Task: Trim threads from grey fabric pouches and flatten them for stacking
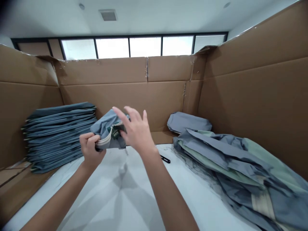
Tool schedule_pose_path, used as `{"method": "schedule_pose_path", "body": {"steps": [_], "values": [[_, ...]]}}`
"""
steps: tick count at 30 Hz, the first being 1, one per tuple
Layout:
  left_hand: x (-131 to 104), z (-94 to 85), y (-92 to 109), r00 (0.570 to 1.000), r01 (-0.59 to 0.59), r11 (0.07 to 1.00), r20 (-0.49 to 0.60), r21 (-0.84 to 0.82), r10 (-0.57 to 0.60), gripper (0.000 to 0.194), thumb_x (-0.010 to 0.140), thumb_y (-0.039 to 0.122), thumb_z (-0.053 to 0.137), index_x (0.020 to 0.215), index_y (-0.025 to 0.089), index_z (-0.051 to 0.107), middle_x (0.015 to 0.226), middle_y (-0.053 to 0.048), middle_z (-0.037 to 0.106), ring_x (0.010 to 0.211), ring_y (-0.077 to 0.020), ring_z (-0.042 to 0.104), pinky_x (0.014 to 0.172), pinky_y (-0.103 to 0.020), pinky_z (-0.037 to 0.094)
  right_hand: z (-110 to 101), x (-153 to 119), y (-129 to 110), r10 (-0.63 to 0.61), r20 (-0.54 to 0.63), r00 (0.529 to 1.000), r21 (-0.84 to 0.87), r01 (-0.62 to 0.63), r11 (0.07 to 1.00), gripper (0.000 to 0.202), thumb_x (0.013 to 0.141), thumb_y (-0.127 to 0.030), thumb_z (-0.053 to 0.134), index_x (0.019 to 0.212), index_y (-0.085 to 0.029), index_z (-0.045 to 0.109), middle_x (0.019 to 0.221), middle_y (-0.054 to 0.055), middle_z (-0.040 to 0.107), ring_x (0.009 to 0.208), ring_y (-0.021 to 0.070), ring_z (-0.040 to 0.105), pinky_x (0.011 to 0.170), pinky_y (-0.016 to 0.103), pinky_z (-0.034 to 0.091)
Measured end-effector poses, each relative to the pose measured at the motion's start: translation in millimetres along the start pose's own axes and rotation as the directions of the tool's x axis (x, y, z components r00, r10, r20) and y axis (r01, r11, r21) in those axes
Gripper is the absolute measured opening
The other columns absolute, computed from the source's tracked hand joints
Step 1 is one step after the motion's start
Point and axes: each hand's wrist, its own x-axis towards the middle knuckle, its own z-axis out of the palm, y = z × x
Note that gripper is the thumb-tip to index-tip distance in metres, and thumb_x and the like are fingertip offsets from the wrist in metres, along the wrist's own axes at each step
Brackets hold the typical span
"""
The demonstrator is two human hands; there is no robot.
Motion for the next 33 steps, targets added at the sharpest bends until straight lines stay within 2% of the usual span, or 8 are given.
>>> {"method": "schedule_pose_path", "body": {"steps": [3, 5, 8, 11, 20, 26, 29, 33], "values": [[-6.0, -0.9, 9.0, 1.0, -0.021, 0.998, -0.005, -0.052, 0.021, 0.026, 0.061, 0.004, 0.052, 0.082, 0.017, 0.049, 0.083, -0.004, 0.04, 0.071, -0.0102, 0.045, 0.063, -0.019, 0.041, 10.0, -2.7, -17.1, 0.031, -0.032, 0.999, -0.08, -0.034, 0.996, 0.051, 0.082, -0.018, 0.039, 0.13, -0.034, 0.035, 0.117, 0.001, 0.052, 0.105, 0.0097, 0.046, 0.104, 0.032, 0.029], [-10.9, 0.2, 20.4, 1.0, 0.011, 0.998, 0.024, -0.065, -0.01, 0.029, 0.059, 0.002, 0.05, 0.084, 0.017, 0.05, 0.083, -0.003, 0.04, 0.069, -0.0088, 0.046, 0.061, -0.018, 0.04, 21.9, -7.5, -16.6, 0.119, -0.072, 0.99, -0.095, -0.126, 0.988, 0.038, 0.085, -0.021, 0.037, 0.12, -0.032, 0.047, 0.1, -0.001, 0.058, 0.087, 0.006, 0.049, 0.084, 0.019, 0.034], [-15.8, 4.6, 34.3, 0.995, 0.036, 0.999, 0.095, -0.005, -0.035, 0.037, 0.055, -0.002, 0.045, 0.086, 0.018, 0.052, 0.083, -0.002, 0.04, 0.06, -0.0057, 0.043, 0.053, -0.015, 0.037, 35.8, -13.5, -6.0, 0.28, -0.027, 0.96, -0.097, -0.281, 0.955, 0.026, 0.086, -0.029, 0.039, 0.106, -0.031, 0.055, 0.084, -0.002, 0.059, 0.073, 0.0046, 0.048, 0.058, 0.019, 0.024], [-17.2, 9.0, 39.4, 0.992, 0.032, 0.996, 0.121, 0.083, -0.041, 0.04, 0.052, -0.002, 0.043, 0.085, 0.018, 0.053, 0.082, -0.002, 0.041, 0.057, -0.005, 0.043, 0.048, -0.015, 0.034, 43.5, -16.8, 2.5, 0.384, 0.094, 0.918, -0.072, -0.379, 0.923, 0.024, 0.085, -0.029, 0.04, 0.103, -0.033, 0.056, 0.086, -0.003, 0.059, 0.067, 0.0036, 0.048, 0.054, 0.019, 0.019], [-10.7, 3.7, 42.4, 0.99, -0.024, 0.994, 0.139, 0.106, 0.009, 0.045, 0.049, 0.001, 0.04, 0.088, 0.019, 0.054, 0.079, -0.001, 0.046, 0.053, -0.005, 0.042, 0.05, -0.015, 0.035, 55.2, -15.5, 4.1, 0.396, 0.363, 0.844, 0.435, -0.529, 0.729, 0.033, 0.078, -0.025, 0.043, 0.106, -0.032, 0.058, 0.103, -0.006, 0.062, 0.09, 0.006, 0.055, 0.09, 0.02, 0.037], [1.9, -5.4, 58.1, 0.975, -0.146, 0.982, 0.187, 0.117, 0.123, 0.037, 0.061, -0.002, 0.042, 0.091, 0.016, 0.053, 0.075, -0.001, 0.054, 0.056, -0.0062, 0.049, 0.049, -0.018, 0.034, 55.5, -9.3, -6.9, 0.406, 0.471, 0.783, 0.425, -0.605, 0.673, 0.032, 0.076, -0.023, 0.042, 0.097, -0.03, 0.064, 0.082, -0.001, 0.06, 0.095, 0.0109, 0.047, 0.11, 0.044, 0.019], [5.9, -8.5, 63.3, 0.965, -0.193, 0.976, 0.198, 0.097, 0.171, 0.028, 0.068, 0.0, 0.042, 0.089, 0.016, 0.053, 0.07, 0.0, 0.054, 0.053, -0.0063, 0.049, 0.047, -0.02, 0.032, 57.3, -9.1, -7.2, 0.297, 0.476, 0.828, 0.556, -0.545, 0.628, 0.033, 0.075, -0.028, 0.046, 0.104, -0.027, 0.062, 0.113, 0.001, 0.057, 0.121, 0.0163, 0.036, 0.111, 0.04, 0.021], [3.7, -8.6, 65.9, 0.952, -0.228, 0.973, 0.219, 0.044, 0.213, 0.024, 0.072, 0.002, 0.042, 0.087, 0.016, 0.053, 0.066, 0.002, 0.052, 0.052, -0.0062, 0.048, 0.047, -0.021, 0.031, 56.0, -12.2, -2.7, 0.064, 0.502, 0.862, 0.726, -0.461, 0.511, 0.047, 0.08, -0.032, 0.038, 0.127, -0.029, 0.044, 0.132, -0.002, 0.044, 0.126, 0.0127, 0.039, 0.117, 0.043, -0.005]]}}
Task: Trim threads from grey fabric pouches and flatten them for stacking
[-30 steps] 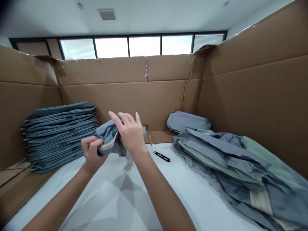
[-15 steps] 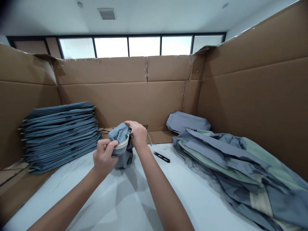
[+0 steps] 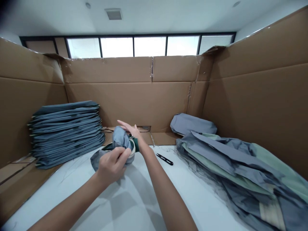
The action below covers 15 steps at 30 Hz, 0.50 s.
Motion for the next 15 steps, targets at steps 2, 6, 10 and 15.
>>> {"method": "schedule_pose_path", "body": {"steps": [2, 6, 10, 15], "values": [[-1.9, 1.4, 1.9, 1.0, -0.029, 1.0, -0.005, -0.011, 0.029, 0.024, 0.071, 0.001, 0.043, 0.087, 0.016, 0.054, 0.066, 0.003, 0.052, 0.052, -0.0057, 0.048, 0.048, -0.021, 0.032, -0.7, -2.5, -0.4, -0.023, 0.037, 0.999, 0.023, 0.022, 1.0, 0.048, 0.079, -0.032, 0.04, 0.126, -0.028, 0.046, 0.128, -0.002, 0.05, 0.12, 0.0109, 0.047, 0.117, 0.04, -0.011], [-2.4, 1.5, 4.4, 1.0, -0.029, 1.0, -0.005, 0.003, 0.029, 0.024, 0.071, 0.0, 0.044, 0.086, 0.016, 0.054, 0.067, 0.003, 0.052, 0.052, -0.0057, 0.046, 0.048, -0.021, 0.03, 2.8, -4.8, -2.9, -0.004, -0.047, 0.999, -0.044, 0.001, 0.999, 0.041, 0.077, -0.029, 0.042, 0.115, -0.027, 0.055, 0.117, -0.004, 0.057, 0.111, 0.0096, 0.053, 0.117, 0.04, -0.01], [1.8, -1.9, 3.6, 0.999, 0.034, 0.999, 0.037, 0.027, -0.035, 0.024, 0.072, 0.001, 0.041, 0.086, 0.016, 0.054, 0.065, 0.002, 0.051, 0.05, -0.0069, 0.043, 0.047, -0.021, 0.028, 4.1, -3.8, -3.2, 0.07, -0.246, 0.967, -0.158, -0.111, 0.981, 0.028, 0.076, -0.028, 0.041, 0.097, -0.025, 0.059, 0.098, -0.006, 0.064, 0.089, 0.0057, 0.059, 0.116, 0.041, -0.007], [6.0, -3.2, 3.0, 0.972, 0.152, 0.986, 0.171, 0.06, -0.161, 0.023, 0.073, 0.002, 0.039, 0.08, 0.018, 0.054, 0.06, 0.001, 0.047, 0.049, -0.0089, 0.041, 0.045, -0.022, 0.025, -2.8, -3.2, -4.3, 0.115, -0.422, 0.899, -0.373, -0.288, 0.882, 0.025, 0.078, -0.024, 0.04, 0.095, -0.028, 0.058, 0.089, -0.007, 0.064, 0.085, 0.005, 0.056, 0.112, 0.04, 0.004]]}}
